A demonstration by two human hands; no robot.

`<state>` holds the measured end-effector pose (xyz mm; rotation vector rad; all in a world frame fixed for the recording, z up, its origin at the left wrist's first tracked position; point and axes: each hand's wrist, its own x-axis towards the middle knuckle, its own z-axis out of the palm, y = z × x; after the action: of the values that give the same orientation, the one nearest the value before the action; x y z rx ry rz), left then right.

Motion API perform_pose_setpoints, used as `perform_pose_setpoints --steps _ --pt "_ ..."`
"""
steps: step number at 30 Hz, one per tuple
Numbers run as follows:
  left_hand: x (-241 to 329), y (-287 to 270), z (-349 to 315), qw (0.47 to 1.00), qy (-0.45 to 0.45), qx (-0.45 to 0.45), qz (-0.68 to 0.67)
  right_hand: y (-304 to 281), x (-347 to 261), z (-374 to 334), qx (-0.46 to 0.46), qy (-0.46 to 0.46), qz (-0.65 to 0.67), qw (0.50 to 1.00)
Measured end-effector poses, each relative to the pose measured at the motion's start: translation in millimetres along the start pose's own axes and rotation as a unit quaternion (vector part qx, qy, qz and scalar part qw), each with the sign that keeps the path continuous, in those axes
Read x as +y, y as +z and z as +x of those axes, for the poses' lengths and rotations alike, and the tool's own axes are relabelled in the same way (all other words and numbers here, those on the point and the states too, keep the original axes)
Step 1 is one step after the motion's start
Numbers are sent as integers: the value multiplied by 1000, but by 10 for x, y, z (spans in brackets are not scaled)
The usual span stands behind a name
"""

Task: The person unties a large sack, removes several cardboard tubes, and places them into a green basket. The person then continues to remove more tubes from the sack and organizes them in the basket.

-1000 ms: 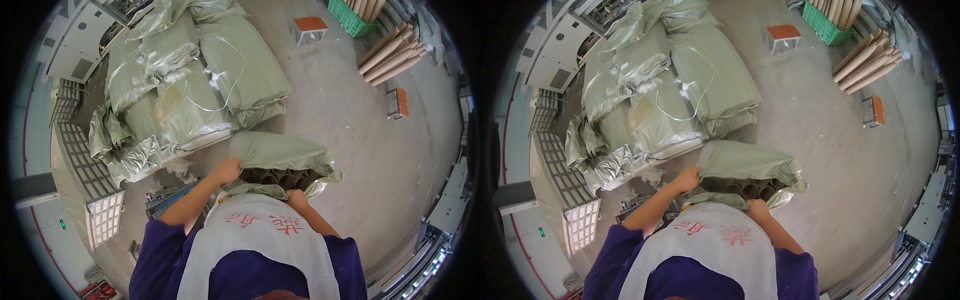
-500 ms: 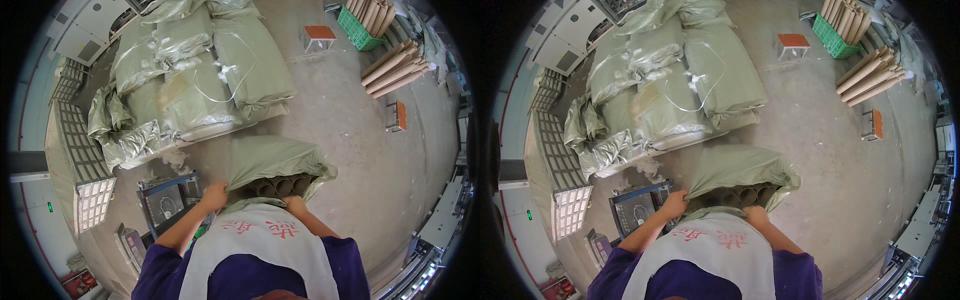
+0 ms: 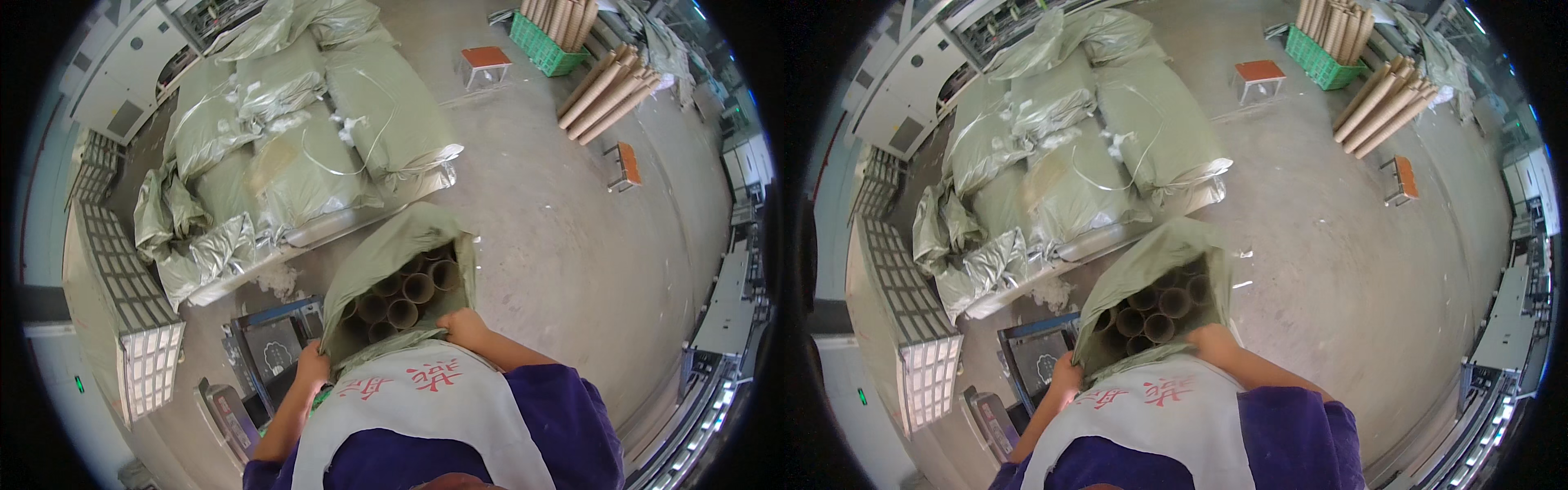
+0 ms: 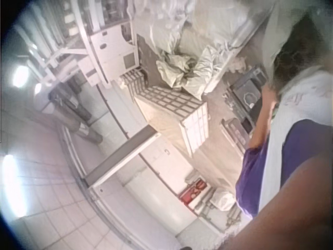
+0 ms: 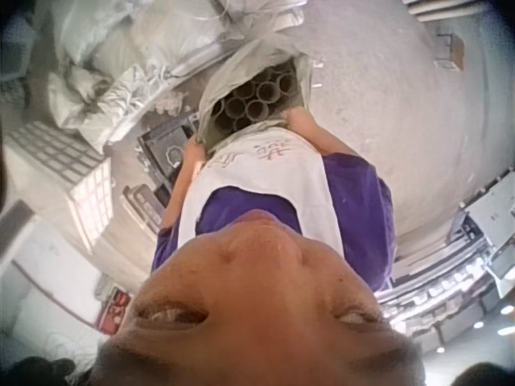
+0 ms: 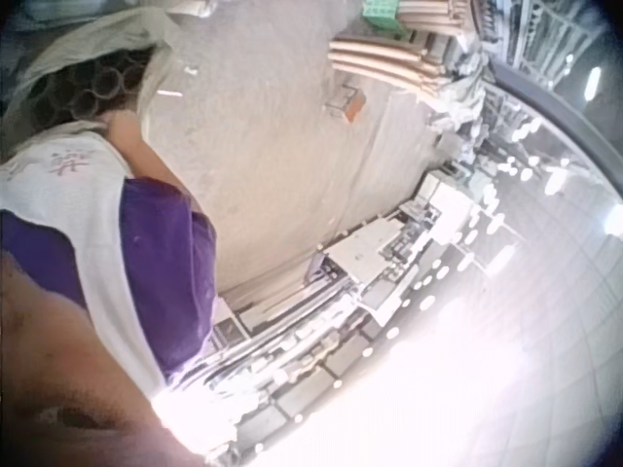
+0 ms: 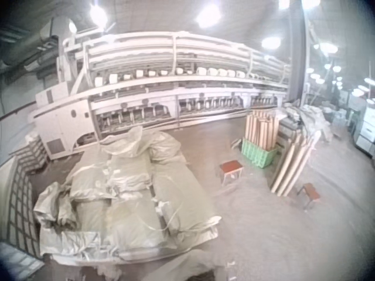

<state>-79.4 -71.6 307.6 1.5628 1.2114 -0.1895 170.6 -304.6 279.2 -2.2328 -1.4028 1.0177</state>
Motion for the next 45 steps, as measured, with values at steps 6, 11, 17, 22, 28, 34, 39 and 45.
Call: perform_pose_setpoints --steps 6,11,17,22,28,34,39,45 --pt "-171 -34 -205 988 -19 61 -142 -24 -44 257 17 -61 75 995" --pt "-10 199 -156 994 -20 84 -72 -145 187 278 31 -70 94 993" --pt "618 820 140 994 9 4 108 -576 1077 150 3 12 71 997" --pt "1289 1721 307 995 7 2 98 -918 2094 145 -16 65 86 994" --pt "1682 2430 419 997 -54 9 60 -1224 2852 168 9 2 103 995" --pt "1700 2684 586 997 -11 52 60 -1454 3167 510 -38 0 83 996" --pt "1681 2914 723 999 -33 -13 -22 -1461 3452 541 -43 54 30 997" --pt "1910 3072 831 994 -52 -32 -87 -1409 3861 641 37 44 46 997"
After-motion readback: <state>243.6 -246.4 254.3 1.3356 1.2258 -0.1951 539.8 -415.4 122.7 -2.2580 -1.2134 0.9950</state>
